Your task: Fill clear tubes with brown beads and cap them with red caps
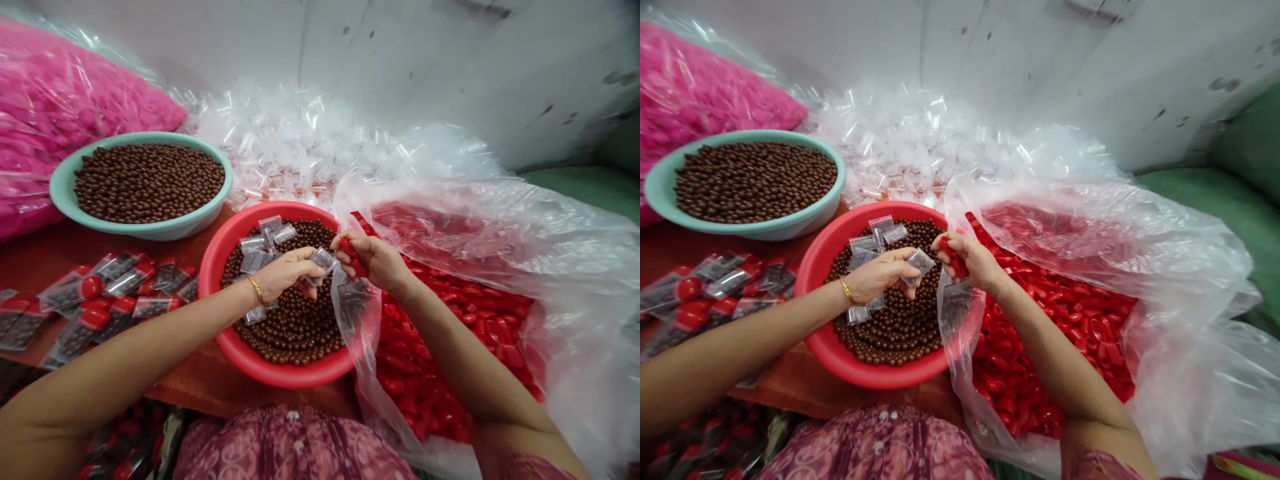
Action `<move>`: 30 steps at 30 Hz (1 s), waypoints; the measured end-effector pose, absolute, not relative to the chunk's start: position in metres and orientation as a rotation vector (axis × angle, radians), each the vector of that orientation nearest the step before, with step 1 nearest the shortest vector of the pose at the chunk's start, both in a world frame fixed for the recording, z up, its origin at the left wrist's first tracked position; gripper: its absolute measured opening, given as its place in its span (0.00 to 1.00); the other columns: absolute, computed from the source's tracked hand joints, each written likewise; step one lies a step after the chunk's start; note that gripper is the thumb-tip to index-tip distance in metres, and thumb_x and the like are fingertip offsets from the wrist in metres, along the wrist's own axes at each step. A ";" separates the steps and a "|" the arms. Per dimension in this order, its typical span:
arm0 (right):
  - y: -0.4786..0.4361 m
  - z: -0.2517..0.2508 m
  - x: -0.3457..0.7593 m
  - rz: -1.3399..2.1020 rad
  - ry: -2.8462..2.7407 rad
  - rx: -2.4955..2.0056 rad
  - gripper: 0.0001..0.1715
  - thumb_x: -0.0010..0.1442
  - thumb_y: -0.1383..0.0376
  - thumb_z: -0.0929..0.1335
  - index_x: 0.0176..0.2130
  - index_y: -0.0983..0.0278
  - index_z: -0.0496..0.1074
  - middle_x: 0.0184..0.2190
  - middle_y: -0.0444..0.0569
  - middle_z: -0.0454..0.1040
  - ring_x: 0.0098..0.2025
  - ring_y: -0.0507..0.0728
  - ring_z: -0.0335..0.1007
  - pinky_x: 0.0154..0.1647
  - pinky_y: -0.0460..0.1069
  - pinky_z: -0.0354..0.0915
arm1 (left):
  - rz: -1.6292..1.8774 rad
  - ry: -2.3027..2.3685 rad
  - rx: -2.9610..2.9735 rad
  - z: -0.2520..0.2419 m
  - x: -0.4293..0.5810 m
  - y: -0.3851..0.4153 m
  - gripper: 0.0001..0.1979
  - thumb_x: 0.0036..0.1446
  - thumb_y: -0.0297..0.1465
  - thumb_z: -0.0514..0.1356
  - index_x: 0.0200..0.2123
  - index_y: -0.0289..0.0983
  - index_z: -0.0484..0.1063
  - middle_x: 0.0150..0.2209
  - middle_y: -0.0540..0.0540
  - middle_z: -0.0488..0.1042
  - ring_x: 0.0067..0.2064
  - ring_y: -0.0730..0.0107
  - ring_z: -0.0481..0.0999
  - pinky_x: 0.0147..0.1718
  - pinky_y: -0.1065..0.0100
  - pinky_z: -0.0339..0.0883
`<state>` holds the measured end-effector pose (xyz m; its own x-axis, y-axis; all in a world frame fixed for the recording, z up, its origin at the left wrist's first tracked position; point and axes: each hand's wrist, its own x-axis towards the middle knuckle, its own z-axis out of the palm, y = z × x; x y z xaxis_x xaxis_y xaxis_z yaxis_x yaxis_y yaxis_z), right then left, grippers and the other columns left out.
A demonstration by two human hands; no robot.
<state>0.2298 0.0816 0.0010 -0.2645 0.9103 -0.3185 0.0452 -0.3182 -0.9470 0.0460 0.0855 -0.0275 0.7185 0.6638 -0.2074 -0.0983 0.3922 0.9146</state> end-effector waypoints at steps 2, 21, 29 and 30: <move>0.079 -0.003 0.229 1.659 -1.196 -1.312 0.14 0.42 0.61 0.67 0.32 0.64 0.65 0.21 0.38 0.65 0.16 0.47 0.60 0.12 0.43 0.56 | 0.528 0.628 1.099 -0.027 0.047 0.085 0.11 0.43 0.32 0.59 0.32 0.34 0.65 0.25 0.54 0.65 0.21 0.80 0.66 0.22 0.74 0.65; 0.072 -0.019 0.206 1.392 -0.987 -1.282 0.17 0.44 0.54 0.68 0.31 0.62 0.64 0.12 0.35 0.60 0.14 0.48 0.58 0.16 0.45 0.61 | 0.661 0.641 1.160 -0.026 0.047 0.082 0.12 0.47 0.32 0.60 0.35 0.35 0.63 0.21 0.55 0.69 0.21 0.80 0.68 0.21 0.77 0.62; 0.065 -0.022 0.227 0.329 -1.776 -1.276 0.28 0.47 0.69 0.64 0.50 0.60 0.64 0.49 0.53 0.69 0.46 0.59 0.69 0.46 0.57 0.67 | 0.740 0.597 1.069 -0.027 0.048 0.083 0.12 0.48 0.31 0.61 0.36 0.36 0.64 0.17 0.57 0.65 0.18 0.80 0.64 0.20 0.75 0.64; 0.064 -0.020 0.231 0.075 -1.931 -1.223 0.28 0.48 0.70 0.65 0.50 0.59 0.65 0.51 0.53 0.69 0.51 0.60 0.66 0.53 0.59 0.62 | 0.736 0.584 1.045 -0.026 0.048 0.084 0.12 0.47 0.31 0.61 0.35 0.36 0.64 0.17 0.57 0.65 0.18 0.80 0.64 0.20 0.75 0.65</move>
